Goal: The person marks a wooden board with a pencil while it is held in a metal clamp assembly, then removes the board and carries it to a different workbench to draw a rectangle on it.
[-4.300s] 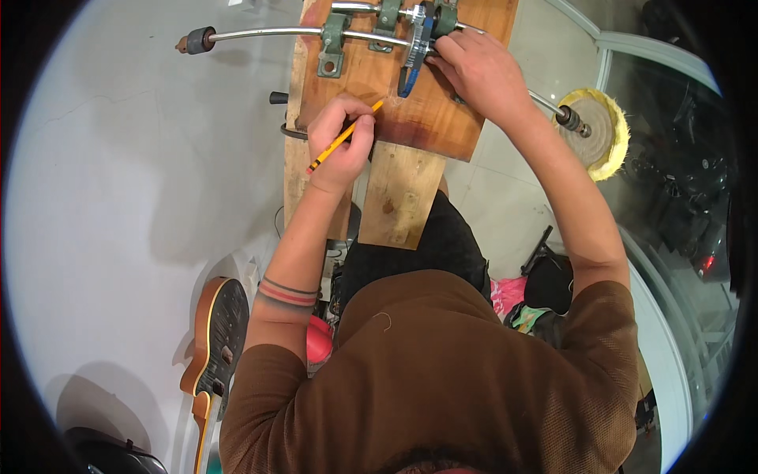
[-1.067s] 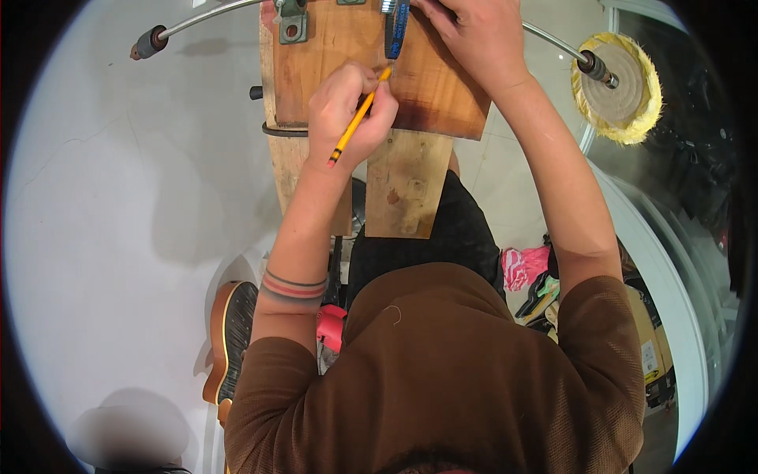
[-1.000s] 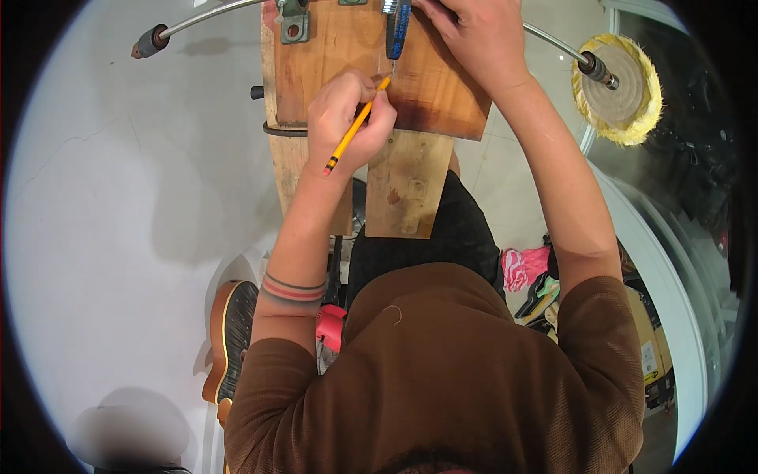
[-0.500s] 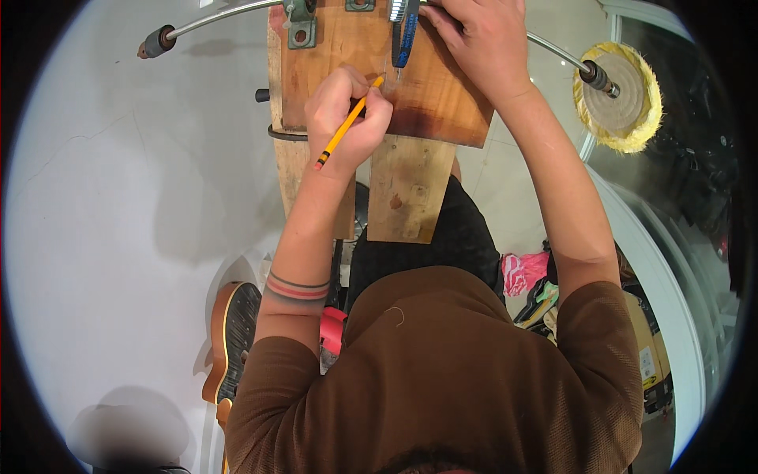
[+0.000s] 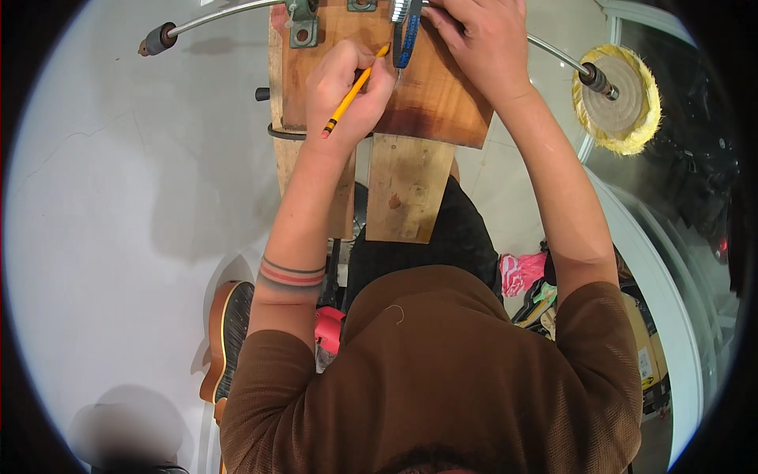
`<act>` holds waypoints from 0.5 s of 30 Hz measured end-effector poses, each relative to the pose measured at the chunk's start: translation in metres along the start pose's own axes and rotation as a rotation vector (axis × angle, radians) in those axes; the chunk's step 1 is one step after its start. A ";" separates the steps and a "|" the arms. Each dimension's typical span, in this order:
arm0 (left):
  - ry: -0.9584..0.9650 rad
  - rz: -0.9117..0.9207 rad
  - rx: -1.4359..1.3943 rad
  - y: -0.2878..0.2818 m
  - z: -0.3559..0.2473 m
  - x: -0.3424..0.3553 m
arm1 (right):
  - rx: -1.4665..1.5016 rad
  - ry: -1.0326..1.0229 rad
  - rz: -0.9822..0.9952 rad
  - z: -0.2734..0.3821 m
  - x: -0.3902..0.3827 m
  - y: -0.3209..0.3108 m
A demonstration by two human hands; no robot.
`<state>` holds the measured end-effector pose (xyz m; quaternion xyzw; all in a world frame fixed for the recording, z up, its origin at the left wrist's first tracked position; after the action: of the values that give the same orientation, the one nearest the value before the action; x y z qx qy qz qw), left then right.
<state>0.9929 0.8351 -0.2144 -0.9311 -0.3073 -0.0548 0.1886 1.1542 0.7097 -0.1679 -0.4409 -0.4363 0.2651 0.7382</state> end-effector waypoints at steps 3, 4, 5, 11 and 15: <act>0.087 0.035 0.043 -0.005 -0.004 -0.007 | 0.000 0.010 0.012 0.000 0.000 0.001; 0.087 0.035 0.044 -0.008 -0.005 -0.012 | 0.011 0.016 0.022 0.000 0.000 0.002; 0.058 0.052 0.032 -0.010 -0.006 -0.019 | 0.012 0.016 0.021 0.000 0.000 0.002; 0.009 0.092 -0.014 -0.010 -0.006 -0.046 | 0.018 0.010 0.012 -0.001 0.000 0.001; 0.033 0.114 -0.042 -0.007 -0.008 -0.041 | 0.022 0.027 0.052 -0.001 0.000 0.000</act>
<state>0.9558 0.8144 -0.2140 -0.9498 -0.2492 -0.0659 0.1771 1.1553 0.7096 -0.1682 -0.4477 -0.4116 0.2831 0.7416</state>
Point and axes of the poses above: each hand's wrist, its own x-axis towards the middle knuckle, its own y-axis out of the palm, z = x × y, the point moved 5 cm from there along x, towards the middle knuckle, and after that the axes turned 4 degrees about -x, right-handed, at the moved point
